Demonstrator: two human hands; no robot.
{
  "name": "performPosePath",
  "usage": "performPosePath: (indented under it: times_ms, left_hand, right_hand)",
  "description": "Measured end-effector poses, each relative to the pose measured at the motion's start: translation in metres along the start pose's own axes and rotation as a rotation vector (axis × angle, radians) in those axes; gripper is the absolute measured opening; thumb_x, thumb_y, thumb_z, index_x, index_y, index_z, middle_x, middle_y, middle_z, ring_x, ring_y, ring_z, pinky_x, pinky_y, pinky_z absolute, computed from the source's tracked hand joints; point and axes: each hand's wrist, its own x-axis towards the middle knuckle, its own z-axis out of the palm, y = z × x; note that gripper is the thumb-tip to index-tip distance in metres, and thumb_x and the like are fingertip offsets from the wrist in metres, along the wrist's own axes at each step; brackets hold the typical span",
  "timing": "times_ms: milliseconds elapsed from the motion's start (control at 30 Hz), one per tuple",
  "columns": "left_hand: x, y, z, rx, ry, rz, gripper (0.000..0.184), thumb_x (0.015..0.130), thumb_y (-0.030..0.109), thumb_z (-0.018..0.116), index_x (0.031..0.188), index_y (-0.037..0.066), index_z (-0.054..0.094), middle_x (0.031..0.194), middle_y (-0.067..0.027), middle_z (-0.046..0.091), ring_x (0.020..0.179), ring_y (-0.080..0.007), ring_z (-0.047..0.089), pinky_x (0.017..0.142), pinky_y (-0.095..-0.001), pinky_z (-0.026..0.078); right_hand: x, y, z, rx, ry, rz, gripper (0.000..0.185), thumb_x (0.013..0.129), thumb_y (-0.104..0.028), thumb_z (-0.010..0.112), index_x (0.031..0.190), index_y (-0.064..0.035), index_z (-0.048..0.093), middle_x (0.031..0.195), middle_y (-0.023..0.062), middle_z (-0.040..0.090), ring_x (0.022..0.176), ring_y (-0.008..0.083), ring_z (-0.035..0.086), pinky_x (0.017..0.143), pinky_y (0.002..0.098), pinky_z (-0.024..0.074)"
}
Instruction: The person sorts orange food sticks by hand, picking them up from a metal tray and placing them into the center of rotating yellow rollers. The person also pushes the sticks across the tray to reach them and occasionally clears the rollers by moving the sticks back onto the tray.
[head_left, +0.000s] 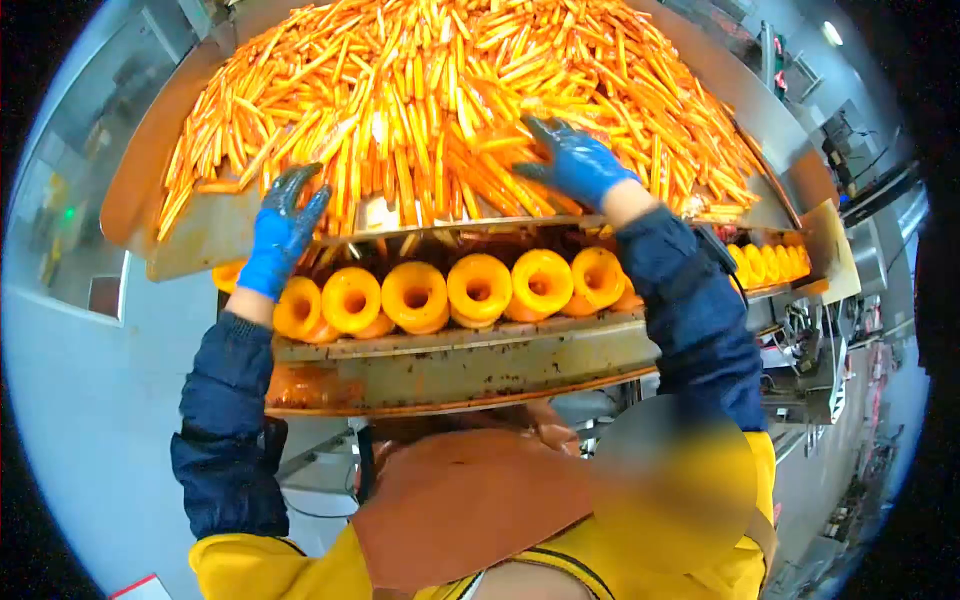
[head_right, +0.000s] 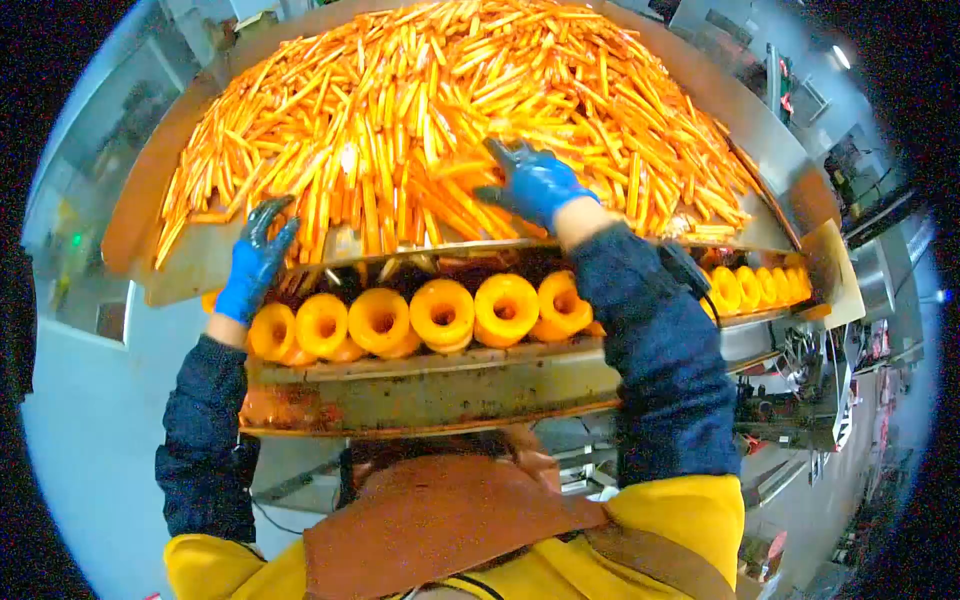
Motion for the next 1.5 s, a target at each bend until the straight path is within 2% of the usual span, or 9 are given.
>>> performPosePath:
  times_ms: [267, 367, 500, 700, 833, 933, 1300, 1367, 1500]
  left_hand:
    - [-0.008, 0.026, 0.011, 0.497, -0.132, -0.048, 0.051, 0.085, 0.048, 0.051, 0.130, 0.024, 0.048, 0.124, -0.0237, 0.050, 0.115, -0.0394, 0.047, 0.096, -0.0504, 0.037]
    - [0.000, 0.008, 0.020, 0.546, -0.154, -0.002, 0.053, 0.085, 0.051, 0.050, 0.133, 0.028, 0.045, 0.128, -0.0241, 0.048, 0.119, -0.0405, 0.043, 0.101, -0.0500, 0.033]
    - [0.001, 0.010, 0.024, 0.459, -0.121, -0.049, 0.056, 0.083, 0.054, 0.051, 0.133, 0.030, 0.043, 0.133, -0.0235, 0.043, 0.122, -0.0410, 0.041, 0.103, -0.0500, 0.031]
    - [0.001, 0.009, 0.026, 0.476, -0.154, -0.111, 0.057, 0.082, 0.059, 0.048, 0.134, 0.036, 0.040, 0.139, -0.0170, 0.039, 0.125, -0.0381, 0.039, 0.102, -0.0599, 0.025]
    - [0.000, 0.013, 0.023, 0.478, -0.132, -0.075, 0.055, 0.085, 0.053, 0.050, 0.134, 0.031, 0.042, 0.134, -0.0230, 0.042, 0.123, -0.0390, 0.041, 0.103, -0.0492, 0.031]
    - [-0.001, 0.018, 0.021, 0.507, -0.146, -0.101, 0.055, 0.085, 0.054, 0.049, 0.135, 0.031, 0.041, 0.136, -0.0219, 0.041, 0.124, -0.0388, 0.041, 0.103, -0.0486, 0.032]
    - [0.001, 0.021, 0.018, 0.493, -0.190, -0.153, 0.059, 0.082, 0.060, 0.047, 0.135, 0.033, 0.040, 0.139, -0.0174, 0.039, 0.124, -0.0388, 0.040, 0.102, -0.0575, 0.028]
    - [-0.001, 0.006, 0.028, 0.472, -0.147, -0.129, 0.059, 0.082, 0.059, 0.047, 0.134, 0.033, 0.041, 0.138, -0.0187, 0.040, 0.123, -0.0392, 0.041, 0.101, -0.0570, 0.030]
    - [0.001, 0.014, 0.023, 0.465, -0.160, -0.126, 0.059, 0.082, 0.059, 0.048, 0.134, 0.032, 0.041, 0.136, -0.0208, 0.040, 0.122, -0.0405, 0.041, 0.102, -0.0520, 0.031]
  right_hand:
    - [0.013, 0.038, 0.026, 0.332, 0.335, 0.096, 0.051, 0.086, -0.040, 0.054, 0.124, -0.0062, 0.052, 0.124, 0.0200, 0.053, 0.115, 0.0331, 0.050, 0.097, 0.0385, 0.0402]
    - [0.004, 0.038, 0.009, 0.251, 0.191, 0.178, 0.051, 0.086, -0.038, 0.056, 0.125, -0.0051, 0.051, 0.118, 0.0199, 0.057, 0.109, 0.0337, 0.055, 0.094, 0.0371, 0.0425]
    - [-0.007, 0.025, -0.009, 1.164, 0.690, 0.231, 0.023, 0.090, -0.019, 0.057, 0.109, -0.0063, 0.058, 0.076, 0.0015, 0.059, 0.068, 0.0093, 0.054, 0.058, 0.0255, 0.0468]
    - [-0.071, -0.074, 0.053, 1.904, 0.568, 0.022, 0.044, 0.092, -0.025, 0.055, 0.129, -0.0046, 0.043, 0.104, 0.0067, 0.060, 0.092, 0.0141, 0.057, 0.084, 0.0278, 0.0457]
    - [-0.093, -0.112, 0.072, 1.583, 0.564, 0.079, 0.046, 0.095, -0.023, 0.051, 0.134, -0.0018, 0.040, 0.125, 0.0080, 0.051, 0.109, 0.0140, 0.050, 0.097, 0.0270, 0.0373]
    - [-0.092, -0.121, 0.070, 1.778, 0.767, 0.217, 0.034, 0.094, -0.017, 0.052, 0.123, -0.0004, 0.050, 0.115, 0.0064, 0.056, 0.104, 0.0119, 0.052, 0.092, 0.0266, 0.0401]
    - [-0.090, -0.121, 0.124, 1.404, 0.524, 0.394, 0.014, 0.082, -0.013, 0.066, 0.090, -0.0014, 0.063, 0.080, 0.0043, 0.062, 0.068, 0.0112, 0.056, 0.060, 0.0245, 0.0454]
    - [-0.101, -0.090, 0.095, 1.827, 0.620, 0.319, 0.022, 0.085, -0.012, 0.063, 0.105, -0.0038, 0.063, 0.094, 0.0037, 0.064, 0.080, 0.0104, 0.058, 0.070, 0.0252, 0.0475]
    - [-0.117, -0.070, 0.067, 1.407, 0.496, 0.386, 0.025, 0.083, -0.011, 0.063, 0.106, -0.0021, 0.062, 0.091, 0.0080, 0.065, 0.078, 0.0173, 0.062, 0.073, 0.0298, 0.0499]
